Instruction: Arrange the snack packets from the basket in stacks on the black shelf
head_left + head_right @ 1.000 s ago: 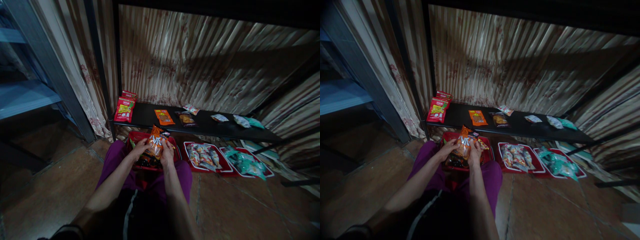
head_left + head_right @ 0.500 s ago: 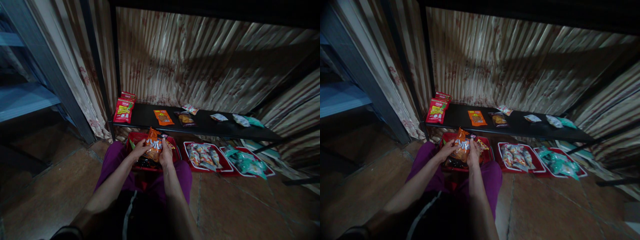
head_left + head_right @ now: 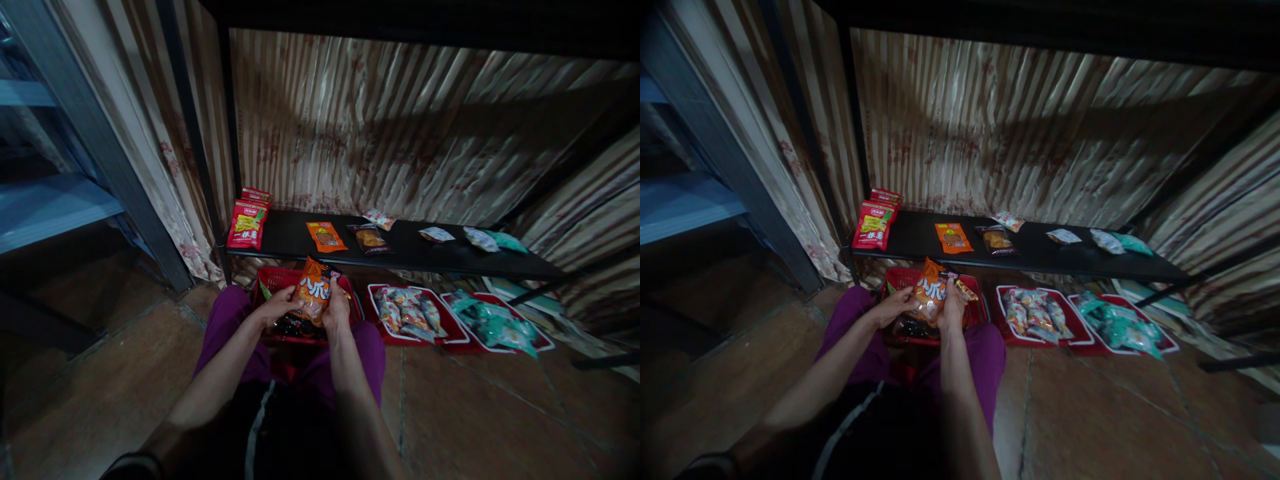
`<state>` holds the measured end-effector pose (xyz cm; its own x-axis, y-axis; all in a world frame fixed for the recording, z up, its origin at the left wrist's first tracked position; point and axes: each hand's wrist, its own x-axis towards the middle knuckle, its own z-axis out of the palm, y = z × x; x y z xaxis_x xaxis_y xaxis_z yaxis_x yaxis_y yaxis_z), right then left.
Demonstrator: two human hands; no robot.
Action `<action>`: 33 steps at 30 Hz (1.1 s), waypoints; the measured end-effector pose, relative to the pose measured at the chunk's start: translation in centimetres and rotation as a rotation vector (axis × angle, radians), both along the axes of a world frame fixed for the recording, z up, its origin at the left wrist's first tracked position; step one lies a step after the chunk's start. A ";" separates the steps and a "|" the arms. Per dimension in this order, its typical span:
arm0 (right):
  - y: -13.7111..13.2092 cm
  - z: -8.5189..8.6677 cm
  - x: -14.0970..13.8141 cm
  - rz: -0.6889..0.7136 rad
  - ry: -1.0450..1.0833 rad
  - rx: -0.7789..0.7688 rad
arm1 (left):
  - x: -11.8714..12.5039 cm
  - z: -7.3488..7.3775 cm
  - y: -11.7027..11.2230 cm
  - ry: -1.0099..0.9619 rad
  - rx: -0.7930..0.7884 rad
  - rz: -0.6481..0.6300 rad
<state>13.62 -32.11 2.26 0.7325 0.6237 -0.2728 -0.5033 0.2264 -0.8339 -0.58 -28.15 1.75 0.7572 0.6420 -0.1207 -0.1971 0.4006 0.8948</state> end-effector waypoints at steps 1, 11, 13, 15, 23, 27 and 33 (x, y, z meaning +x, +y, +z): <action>0.0 0.0 0.1 0.010 0.010 0.006 | -0.1 0.0 -0.1 -0.006 -0.008 -0.002; -0.2 0.2 -0.7 0.161 -0.015 -0.001 | 0.8 1.1 1.2 0.016 0.043 0.271; 0.0 -0.1 -0.8 0.213 -0.048 -0.017 | 1.1 1.0 2.0 0.028 0.053 0.314; 0.4 -0.7 -0.8 0.275 -0.079 -0.031 | 1.4 0.7 3.0 0.022 0.056 0.345; 4.9 -1.8 0.0 0.338 -0.180 -0.071 | 3.2 -1.0 8.5 0.084 0.028 0.487; 9.3 -1.7 0.9 0.331 -0.182 -0.102 | 4.5 -1.7 12.4 0.144 0.111 0.592; 17.8 -1.0 3.6 0.313 -0.210 -0.041 | 7.1 -1.3 18.8 0.193 0.259 0.686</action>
